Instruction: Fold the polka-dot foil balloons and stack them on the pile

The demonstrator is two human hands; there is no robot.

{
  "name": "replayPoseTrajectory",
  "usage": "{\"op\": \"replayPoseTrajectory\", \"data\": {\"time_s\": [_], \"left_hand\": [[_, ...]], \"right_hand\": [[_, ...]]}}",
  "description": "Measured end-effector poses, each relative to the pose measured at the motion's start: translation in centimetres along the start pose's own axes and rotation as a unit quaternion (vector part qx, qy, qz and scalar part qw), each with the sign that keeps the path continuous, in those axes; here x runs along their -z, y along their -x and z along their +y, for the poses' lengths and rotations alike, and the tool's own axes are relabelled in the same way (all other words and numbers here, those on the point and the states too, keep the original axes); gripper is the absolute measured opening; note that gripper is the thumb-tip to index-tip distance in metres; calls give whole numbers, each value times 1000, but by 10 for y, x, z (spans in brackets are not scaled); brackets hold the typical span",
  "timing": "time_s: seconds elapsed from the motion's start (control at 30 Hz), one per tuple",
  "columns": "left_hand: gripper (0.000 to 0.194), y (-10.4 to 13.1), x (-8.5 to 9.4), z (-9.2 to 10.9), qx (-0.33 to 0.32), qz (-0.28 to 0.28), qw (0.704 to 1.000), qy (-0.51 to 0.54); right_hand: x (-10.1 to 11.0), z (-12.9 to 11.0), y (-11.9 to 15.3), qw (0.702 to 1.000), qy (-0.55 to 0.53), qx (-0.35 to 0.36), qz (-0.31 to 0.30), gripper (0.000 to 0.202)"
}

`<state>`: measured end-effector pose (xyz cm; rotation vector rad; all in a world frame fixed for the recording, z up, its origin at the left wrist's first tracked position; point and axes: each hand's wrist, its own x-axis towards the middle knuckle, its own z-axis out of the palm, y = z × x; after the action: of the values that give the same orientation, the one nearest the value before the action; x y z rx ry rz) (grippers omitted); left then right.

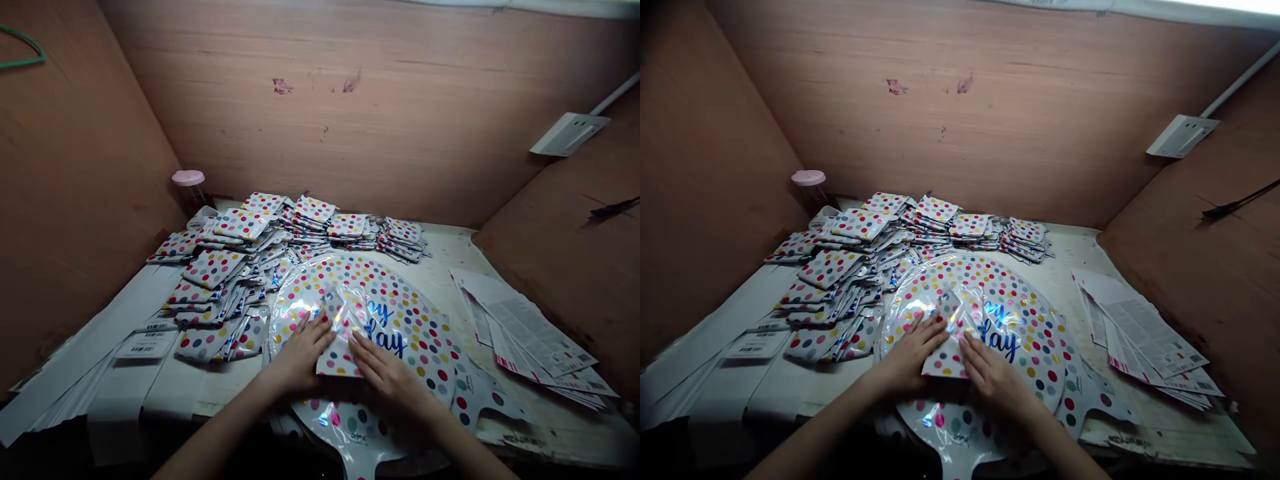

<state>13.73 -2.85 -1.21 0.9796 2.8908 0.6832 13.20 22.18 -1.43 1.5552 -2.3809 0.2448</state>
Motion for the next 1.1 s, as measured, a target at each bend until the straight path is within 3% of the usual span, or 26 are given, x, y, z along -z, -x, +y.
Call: {"op": "replayPoseTrajectory", "data": {"time_s": [0.1, 0.17, 0.23, 0.3, 0.4, 0.47, 0.57, 0.63, 0.73, 0.8, 0.83, 0.9, 0.97, 1.0, 1.03, 1.1], "left_hand": [[37, 19, -3, -9, -81, 18, 997, 9], [34, 29, -9, -7, -83, 51, 995, 10], [31, 32, -13, 0, -54, 87, 994, 25], [27, 27, -14, 8, 23, 116, 991, 65], [27, 11, -15, 16, 197, 164, 960, 112], [30, 1, -17, 18, 281, 187, 936, 103], [27, -8, -24, 18, 328, 206, 920, 69], [23, -10, -28, 19, 329, 216, 917, 64], [22, -9, -30, 20, 329, 230, 913, 69], [23, -4, -30, 21, 332, 239, 909, 74], [23, -1, -30, 21, 326, 239, 911, 80], [19, 9, -30, 20, 288, 224, 926, 93], [17, 21, -29, 18, 228, 193, 949, 98], [21, 27, -29, 17, 204, 176, 958, 95], [24, 31, -28, 16, 188, 164, 964, 92], [25, 34, -28, 16, 188, 157, 965, 93]], "right_hand": [[12, -24, 18, 991, -117, -45, -52, 53], [13, -32, 31, 979, -180, -76, -57, 54], [9, -30, 35, 964, -238, -115, -26, 43], [5, -19, 25, 930, -296, -216, 14, 26], [0, 8, -11, 853, -322, -406, 59, 30], [-5, 27, -39, 827, -308, -464, 72, 31], [-11, 49, -65, 815, -299, -492, 68, 28], [-9, 54, -68, 811, -311, -491, 62, 25], [3, 43, -55, 776, -432, -457, 38, 37], [8, 27, -39, 752, -496, -430, 56, 48], [9, 18, -30, 760, -492, -417, 78, 45], [6, 3, -11, 824, -430, -355, 98, 30], [0, -9, 5, 895, -368, -246, 58, 24], [-4, -12, 11, 915, -350, -198, 32, 27], [-6, -15, 15, 924, -342, -170, 13, 30], [-10, -20, 16, 913, -347, -214, 26, 30]]}}
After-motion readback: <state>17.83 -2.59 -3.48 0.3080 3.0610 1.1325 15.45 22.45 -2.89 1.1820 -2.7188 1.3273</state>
